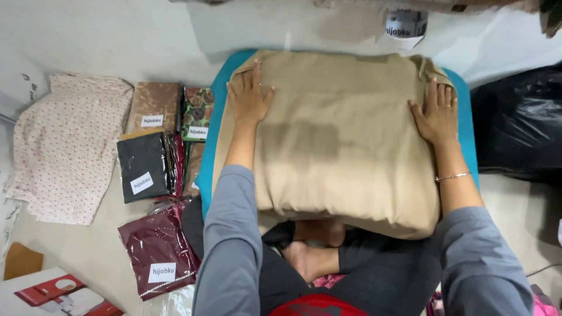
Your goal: Folding and packaging hijabs into plastic bags, including the use of a lint roller.
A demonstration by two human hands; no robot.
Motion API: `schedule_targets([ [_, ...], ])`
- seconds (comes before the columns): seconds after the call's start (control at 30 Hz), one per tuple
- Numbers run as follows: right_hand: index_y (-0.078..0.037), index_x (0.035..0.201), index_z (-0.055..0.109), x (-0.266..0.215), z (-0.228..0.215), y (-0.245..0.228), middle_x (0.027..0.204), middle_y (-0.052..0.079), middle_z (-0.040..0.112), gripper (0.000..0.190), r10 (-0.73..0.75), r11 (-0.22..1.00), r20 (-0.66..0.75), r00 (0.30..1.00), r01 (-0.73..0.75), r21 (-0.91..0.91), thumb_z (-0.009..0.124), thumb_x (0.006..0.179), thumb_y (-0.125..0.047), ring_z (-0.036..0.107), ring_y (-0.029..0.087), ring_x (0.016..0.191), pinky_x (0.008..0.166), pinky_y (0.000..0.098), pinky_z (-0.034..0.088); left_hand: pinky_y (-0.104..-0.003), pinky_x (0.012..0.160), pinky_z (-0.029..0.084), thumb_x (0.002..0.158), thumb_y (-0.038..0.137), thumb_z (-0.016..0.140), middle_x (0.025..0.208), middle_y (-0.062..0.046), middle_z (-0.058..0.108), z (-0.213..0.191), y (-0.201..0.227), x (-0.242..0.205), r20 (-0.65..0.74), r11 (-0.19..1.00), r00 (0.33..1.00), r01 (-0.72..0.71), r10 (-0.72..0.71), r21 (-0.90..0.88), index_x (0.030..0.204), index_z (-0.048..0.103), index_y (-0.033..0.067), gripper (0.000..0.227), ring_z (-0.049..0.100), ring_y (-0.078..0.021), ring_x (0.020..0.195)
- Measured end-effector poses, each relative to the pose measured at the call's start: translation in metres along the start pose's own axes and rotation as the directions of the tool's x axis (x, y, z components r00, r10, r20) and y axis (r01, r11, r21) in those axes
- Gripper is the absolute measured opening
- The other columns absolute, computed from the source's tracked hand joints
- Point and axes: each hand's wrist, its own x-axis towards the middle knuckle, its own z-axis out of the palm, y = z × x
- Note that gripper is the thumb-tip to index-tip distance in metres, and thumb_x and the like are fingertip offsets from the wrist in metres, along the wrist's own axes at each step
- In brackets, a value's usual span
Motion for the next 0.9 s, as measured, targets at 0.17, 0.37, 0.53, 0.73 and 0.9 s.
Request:
schedule_targets([
  [0.17,0.001,0.165,0.028,-0.010,-0.013,-0.001,0.164,0.034,0.034,0.083,0.107,0.990,0.082,0.991,-0.114,0.086,0.065,0.104,-0.041,0.025,0.050,0.155,0.125,0.0571,0.018,-0.065,0.122,0.012,0.100,0.055,0.062,0.165,-0.009,0.031,-0.001,-0.004,0.001,0.122,0.996,0.989,0.079,-0.084,0.043,0.165,0.009,0.0271,0.089,0.022,-0.0367,0.155],
  [0.37,0.008,0.152,0.046,-0.081,-0.048,0.015,0.158,0.039,0.041,0.070,0.009,0.996,-0.033,0.999,-0.006,0.089,0.073,0.104,-0.035,0.042,0.052,0.144,0.119,0.0500,0.038,-0.056,0.123,0.027,0.097,0.028,0.070,0.166,-0.019,0.035,-0.007,-0.051,-0.015,-0.093,0.997,0.993,0.075,-0.076,-0.012,0.165,0.021,0.0148,0.085,0.033,-0.0402,0.152],
  [0.53,0.006,0.148,0.059,-0.169,-0.100,0.005,0.118,0.028,0.064,0.076,0.154,0.988,0.025,0.988,-0.153,-0.033,0.083,0.089,-0.036,0.063,0.044,0.111,0.095,0.0482,0.054,-0.055,0.109,0.038,0.091,0.019,0.073,0.143,-0.023,0.052,-0.104,-0.041,-0.074,-0.032,0.967,0.969,0.242,-0.244,-0.075,0.152,0.046,0.0025,0.069,0.049,-0.0407,0.132],
  [0.73,0.007,0.133,0.067,-0.232,-0.126,-0.025,0.108,0.019,0.071,0.063,0.364,0.913,0.078,0.928,-0.372,0.168,0.086,0.088,-0.032,0.069,0.025,0.087,0.078,0.0363,0.056,-0.047,0.087,0.050,0.089,0.024,0.079,0.107,-0.016,0.060,-0.178,-0.013,-0.221,-0.068,0.953,0.967,0.229,-0.247,-0.200,0.122,0.063,0.0058,0.040,0.062,-0.0325,0.102],
  [0.9,0.006,0.121,0.071,-0.244,-0.126,-0.041,0.090,0.008,0.072,0.042,0.516,0.726,0.211,0.830,-0.554,0.407,0.083,0.093,-0.023,0.064,0.012,0.082,0.074,0.0264,0.052,-0.037,0.078,0.052,0.091,0.027,0.078,0.108,-0.014,0.058,-0.158,-0.018,-0.303,-0.065,0.827,0.907,0.349,-0.417,-0.440,0.122,0.055,0.0023,0.046,0.059,-0.0234,0.091],
])
